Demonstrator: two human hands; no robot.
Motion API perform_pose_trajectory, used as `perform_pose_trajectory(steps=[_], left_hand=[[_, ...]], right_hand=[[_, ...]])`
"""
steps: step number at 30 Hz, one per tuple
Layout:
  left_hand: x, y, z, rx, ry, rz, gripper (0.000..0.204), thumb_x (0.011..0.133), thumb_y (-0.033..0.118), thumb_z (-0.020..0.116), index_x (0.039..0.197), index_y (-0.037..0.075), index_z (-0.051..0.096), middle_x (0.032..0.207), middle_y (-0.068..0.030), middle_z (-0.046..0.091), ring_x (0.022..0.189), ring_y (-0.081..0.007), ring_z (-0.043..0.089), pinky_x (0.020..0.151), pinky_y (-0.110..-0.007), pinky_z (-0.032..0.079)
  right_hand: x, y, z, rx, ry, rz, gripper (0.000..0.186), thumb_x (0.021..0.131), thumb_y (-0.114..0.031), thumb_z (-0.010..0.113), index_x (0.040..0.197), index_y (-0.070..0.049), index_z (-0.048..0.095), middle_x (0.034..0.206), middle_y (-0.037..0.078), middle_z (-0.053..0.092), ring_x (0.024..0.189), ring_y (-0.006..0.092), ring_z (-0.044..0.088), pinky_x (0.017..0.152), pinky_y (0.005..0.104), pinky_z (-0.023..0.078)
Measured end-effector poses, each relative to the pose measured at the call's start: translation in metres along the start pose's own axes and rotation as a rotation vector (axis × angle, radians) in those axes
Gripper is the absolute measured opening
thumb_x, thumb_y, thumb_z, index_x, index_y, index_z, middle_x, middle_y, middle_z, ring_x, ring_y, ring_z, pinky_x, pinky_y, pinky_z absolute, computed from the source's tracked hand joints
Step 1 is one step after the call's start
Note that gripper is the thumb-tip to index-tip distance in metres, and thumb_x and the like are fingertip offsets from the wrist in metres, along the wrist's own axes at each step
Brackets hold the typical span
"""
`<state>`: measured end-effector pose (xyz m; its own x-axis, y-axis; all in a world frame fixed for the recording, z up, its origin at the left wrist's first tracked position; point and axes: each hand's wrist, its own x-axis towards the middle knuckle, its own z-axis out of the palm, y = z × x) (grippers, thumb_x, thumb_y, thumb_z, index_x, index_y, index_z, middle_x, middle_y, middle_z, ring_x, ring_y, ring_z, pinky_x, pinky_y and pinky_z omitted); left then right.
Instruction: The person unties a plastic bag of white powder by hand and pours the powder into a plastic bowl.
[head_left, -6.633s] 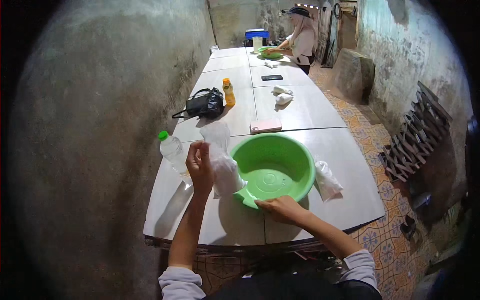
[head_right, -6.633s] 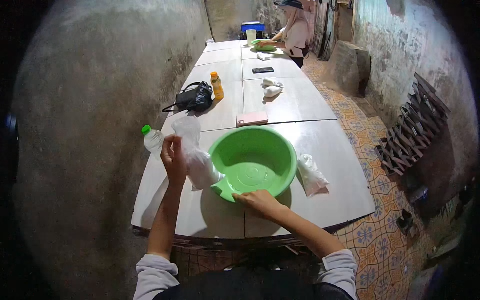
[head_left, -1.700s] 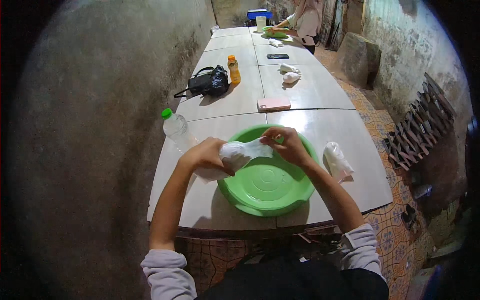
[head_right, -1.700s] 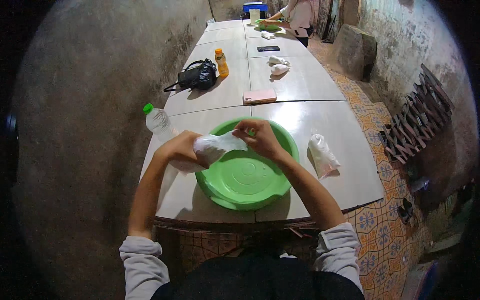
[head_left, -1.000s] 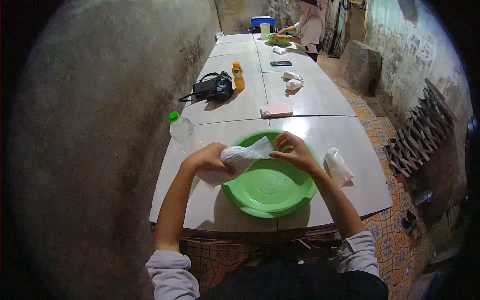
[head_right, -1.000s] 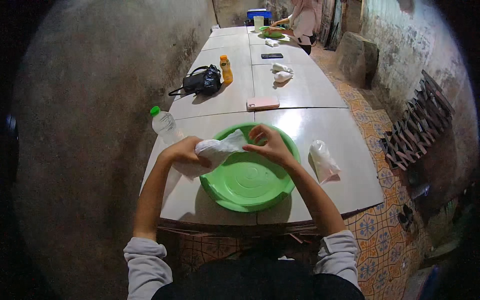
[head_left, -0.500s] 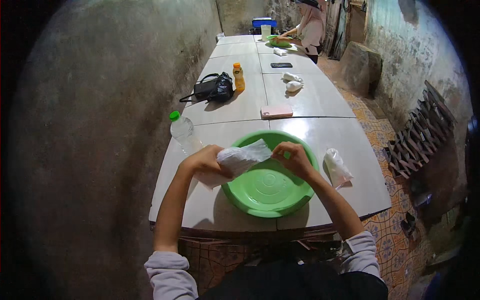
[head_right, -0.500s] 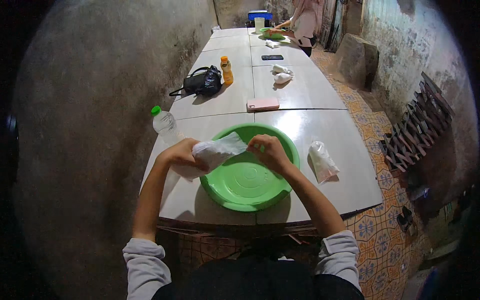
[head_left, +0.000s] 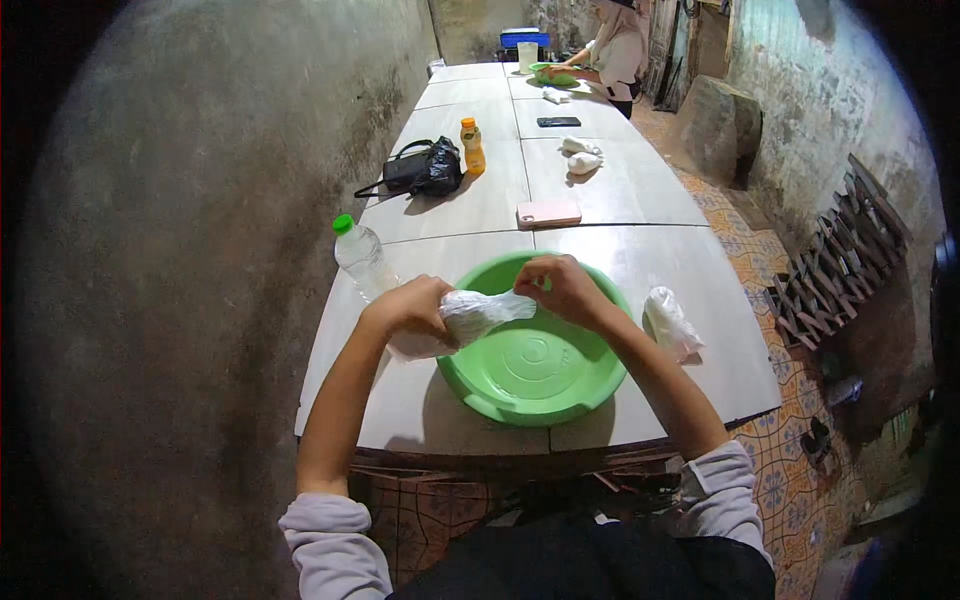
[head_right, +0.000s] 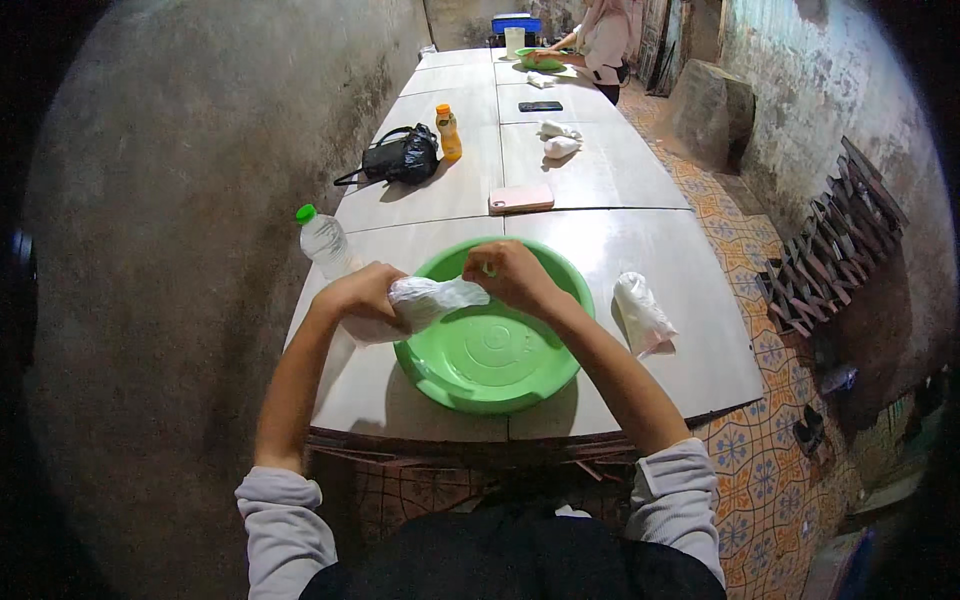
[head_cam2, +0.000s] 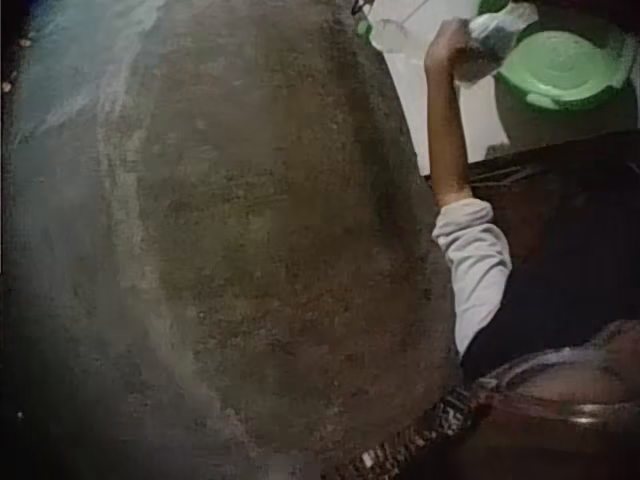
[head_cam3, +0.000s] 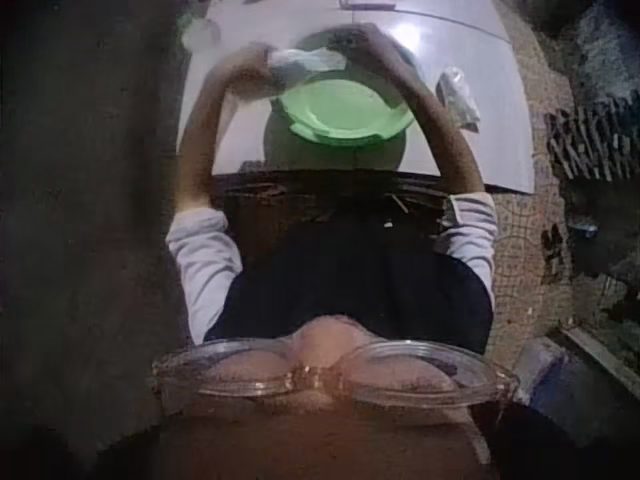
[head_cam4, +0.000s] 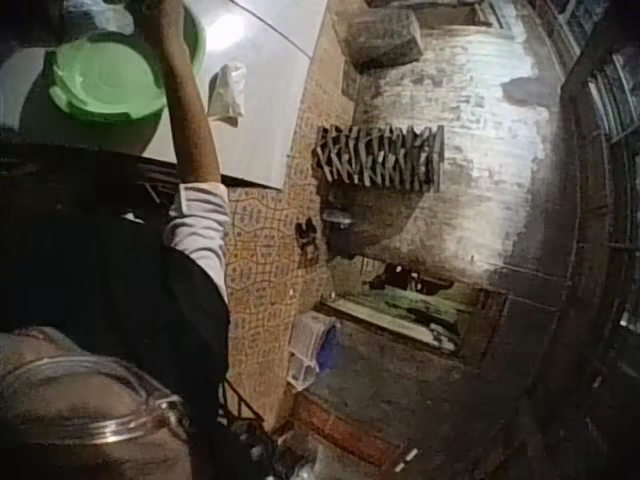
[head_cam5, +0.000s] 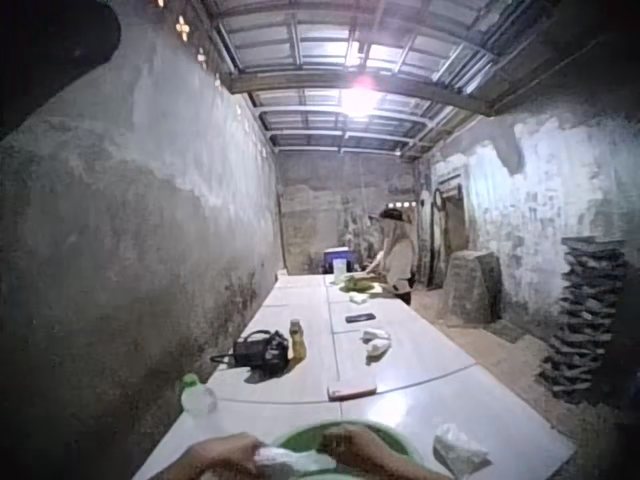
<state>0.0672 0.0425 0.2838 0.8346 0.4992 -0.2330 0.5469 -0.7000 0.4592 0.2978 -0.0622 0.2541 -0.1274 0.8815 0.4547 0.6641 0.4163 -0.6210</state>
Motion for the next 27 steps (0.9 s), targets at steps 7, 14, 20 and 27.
perform_pose_trajectory(steps=[7,14,20,27], left_hand=[[-0.006,0.008,-0.001,0.103,0.010,-0.059,0.052,0.048,0.025,0.079,0.093,0.003,0.065,0.083,-0.0125,0.067,0.074,-0.0231,0.064,0.070,-0.034,0.049],[-0.008,0.022,-0.006,0.231,-0.003,-0.098,0.054,0.046,0.027,0.078,0.093,0.005,0.066,0.084,-0.0143,0.066,0.075,-0.0253,0.065,0.070,-0.035,0.050],[-0.005,0.029,-0.006,0.315,-0.013,-0.129,0.049,0.047,0.029,0.078,0.088,0.004,0.066,0.079,-0.0149,0.066,0.072,-0.0276,0.064,0.068,-0.037,0.050],[0.000,0.020,-0.002,0.272,-0.055,-0.061,0.040,0.054,0.024,0.076,0.088,0.005,0.066,0.079,-0.0155,0.066,0.071,-0.0289,0.063,0.068,-0.037,0.049]], right_hand=[[-0.005,-0.002,0.009,0.002,0.066,-0.151,0.006,0.076,0.000,0.061,0.081,0.001,0.058,0.073,0.010,0.059,0.063,0.0183,0.056,0.060,0.0295,0.046],[-0.012,-0.001,0.008,0.021,-0.006,-0.120,0.004,0.078,0.001,0.058,0.081,0.002,0.058,0.076,0.013,0.059,0.068,0.0243,0.059,0.062,0.0323,0.046],[-0.016,0.002,0.008,-0.114,0.043,-0.171,0.004,0.079,0.000,0.055,0.083,0.002,0.055,0.079,0.015,0.057,0.072,0.0314,0.059,0.063,0.0369,0.046],[-0.019,-0.003,0.006,-0.001,-0.014,-0.123,0.008,0.082,-0.006,0.051,0.084,0.001,0.052,0.081,0.019,0.056,0.076,0.0363,0.057,0.066,0.0401,0.045]])
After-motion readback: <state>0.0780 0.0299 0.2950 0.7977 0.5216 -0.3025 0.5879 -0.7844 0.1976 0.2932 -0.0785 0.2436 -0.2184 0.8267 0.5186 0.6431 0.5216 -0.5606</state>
